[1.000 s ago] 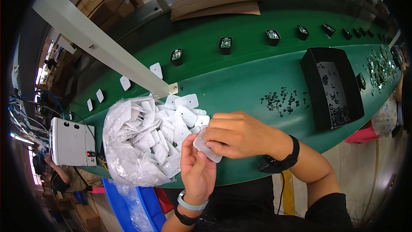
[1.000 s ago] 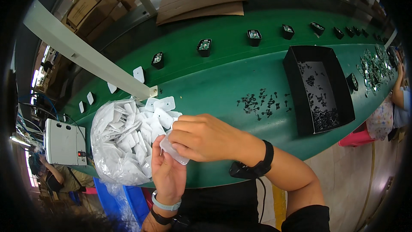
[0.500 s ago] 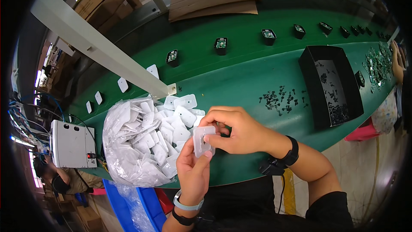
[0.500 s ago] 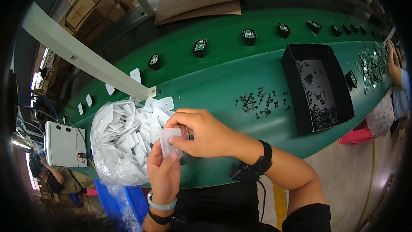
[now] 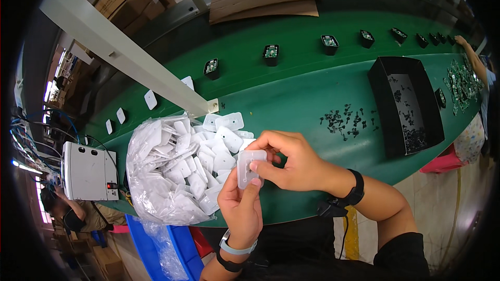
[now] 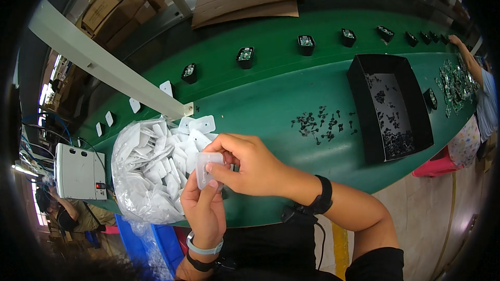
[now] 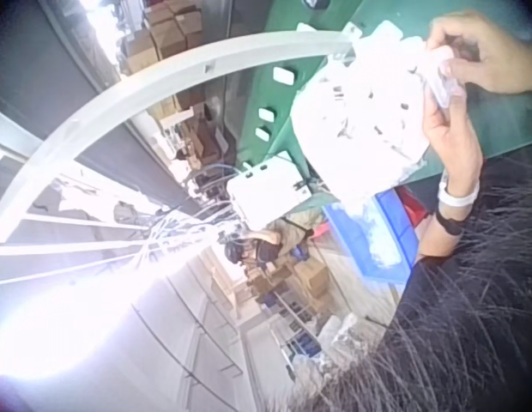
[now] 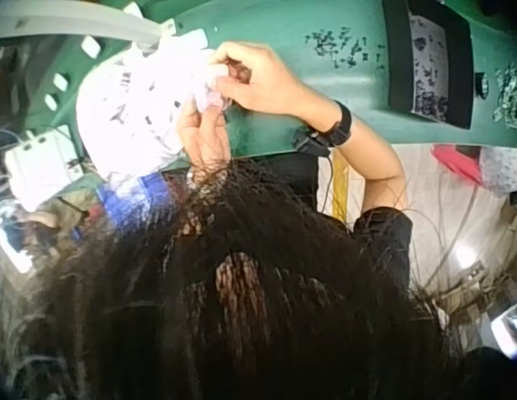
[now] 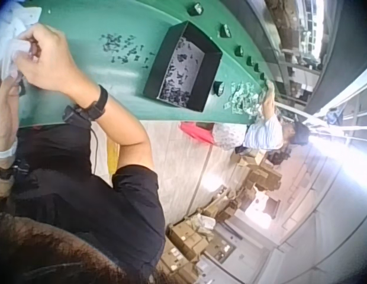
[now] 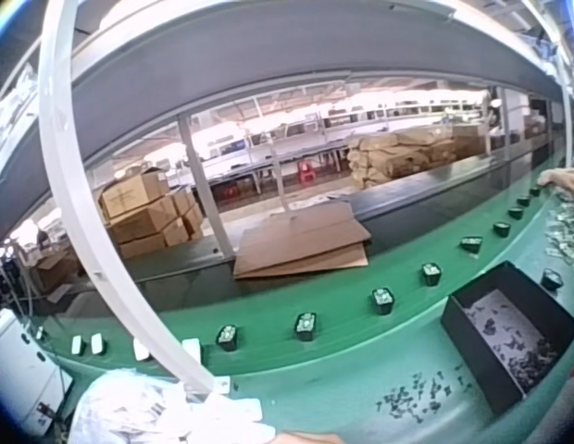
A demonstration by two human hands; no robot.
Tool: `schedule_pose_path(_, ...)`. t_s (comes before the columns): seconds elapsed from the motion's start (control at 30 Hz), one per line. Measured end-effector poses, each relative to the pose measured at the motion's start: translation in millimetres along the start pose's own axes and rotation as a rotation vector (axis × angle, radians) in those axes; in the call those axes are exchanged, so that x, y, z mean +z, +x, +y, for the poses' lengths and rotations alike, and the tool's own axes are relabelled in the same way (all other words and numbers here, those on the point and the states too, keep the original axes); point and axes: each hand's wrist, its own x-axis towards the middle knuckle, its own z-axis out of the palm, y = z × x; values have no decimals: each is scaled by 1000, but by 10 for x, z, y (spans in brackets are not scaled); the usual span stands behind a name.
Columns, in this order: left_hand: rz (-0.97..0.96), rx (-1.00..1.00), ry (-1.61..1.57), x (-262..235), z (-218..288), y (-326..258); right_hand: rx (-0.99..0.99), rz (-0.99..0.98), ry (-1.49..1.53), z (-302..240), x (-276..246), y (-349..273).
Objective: The person assembles small electronic devices by inserting green circuit boards into white plastic casings. They pick up a casing, insert a board, and place the finished unit on the green workbench, repeating this process continuously.
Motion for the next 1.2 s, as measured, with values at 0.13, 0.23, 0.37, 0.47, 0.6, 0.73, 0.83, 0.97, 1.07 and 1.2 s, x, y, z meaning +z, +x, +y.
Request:
schedule_pose_path(0.13,4,19,6,9,-2,-2,-41,38,-55,8,29,-15)
schedule_pose_path(0.23,14,35,6,23,-13,2,-46,42,-62,-23,45,-13)
schedule_pose_path(0.37,11,34,24,36,-2,-1,-112,68,-69,-2,63,-30)
schedule_pose_path(0.47,-12,59,-14,37,7,-2,-149,73,-70,30,79,-41)
schedule_pose_path(0.6,35,69,10,75,25,5,-186,64,-86,56,84,-60)
schedule_pose_path(0.73,62,83,71,58,21,7,-195,37,-73,77,85,-69)
schedule_pose_path(0.83,77,80,98,6,5,6,-130,41,-32,14,101,-63)
schedule_pose_path(0.97,33,87,16,-123,-28,-1,-91,-24,-38,-3,84,-69)
schedule_pose_path(1.07,44,54,56,-190,-28,-67,-106,-34,-20,-60,114,-82)
schedule_pose_path(1.2,11,170,194,-476,164,-237,-460,-7,-74,-645,10,-69)
